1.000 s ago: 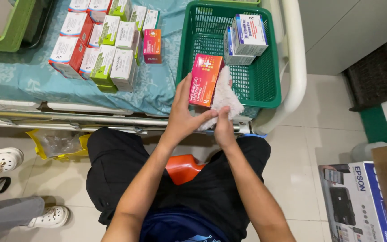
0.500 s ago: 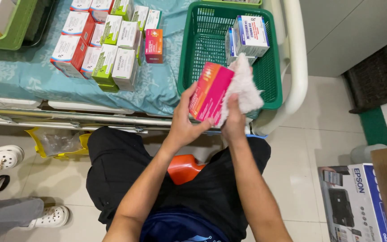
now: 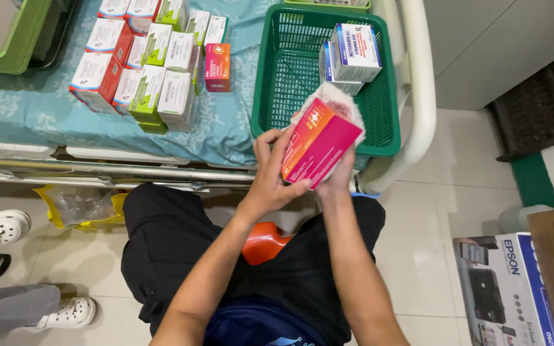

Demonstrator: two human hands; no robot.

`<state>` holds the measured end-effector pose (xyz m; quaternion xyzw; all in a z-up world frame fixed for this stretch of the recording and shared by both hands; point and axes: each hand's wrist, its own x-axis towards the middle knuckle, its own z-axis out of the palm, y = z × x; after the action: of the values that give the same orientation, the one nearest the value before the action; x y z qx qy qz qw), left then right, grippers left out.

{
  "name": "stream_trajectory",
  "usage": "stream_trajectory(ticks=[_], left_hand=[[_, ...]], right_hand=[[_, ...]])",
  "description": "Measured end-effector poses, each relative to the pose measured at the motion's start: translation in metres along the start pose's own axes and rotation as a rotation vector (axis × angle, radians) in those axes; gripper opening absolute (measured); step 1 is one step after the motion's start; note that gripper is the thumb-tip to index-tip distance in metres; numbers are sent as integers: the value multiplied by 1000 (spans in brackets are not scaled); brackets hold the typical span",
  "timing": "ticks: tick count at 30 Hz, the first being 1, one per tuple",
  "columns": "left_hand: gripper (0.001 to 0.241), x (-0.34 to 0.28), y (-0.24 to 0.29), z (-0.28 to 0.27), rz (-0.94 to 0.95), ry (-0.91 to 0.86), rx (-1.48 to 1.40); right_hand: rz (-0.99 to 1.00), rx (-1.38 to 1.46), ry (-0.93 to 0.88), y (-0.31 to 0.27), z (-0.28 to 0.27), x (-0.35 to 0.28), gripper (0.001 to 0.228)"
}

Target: The person sits on a low stool and wipes several small medicine boxes with a white cloth. They pick up each box from a green basket, wipe it thoroughly, and place it on a nearby bed. The person handles boxes of different colors and sizes one at a time.

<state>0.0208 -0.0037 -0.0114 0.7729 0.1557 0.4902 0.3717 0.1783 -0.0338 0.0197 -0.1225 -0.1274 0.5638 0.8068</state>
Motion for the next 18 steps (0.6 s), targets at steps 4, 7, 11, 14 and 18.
stream_trajectory(ticks=[4,7,11,14,18], left_hand=[[107,4,-4,0,46,24,224],[108,3,-2,-4,64,6,293],[102,3,3,-12,7,-67,177],[102,-8,15,-11,-68,-75,147],[103,-17,27,-8,-48,-36,193]], right_hand=[[7,8,66,18,-22,-7,78],[16,12,111,28,-39,-9,79],[14,18,184,32,-61,-5,79],[15,17,223,26,-78,1,80],[27,15,263,16,-99,14,80]])
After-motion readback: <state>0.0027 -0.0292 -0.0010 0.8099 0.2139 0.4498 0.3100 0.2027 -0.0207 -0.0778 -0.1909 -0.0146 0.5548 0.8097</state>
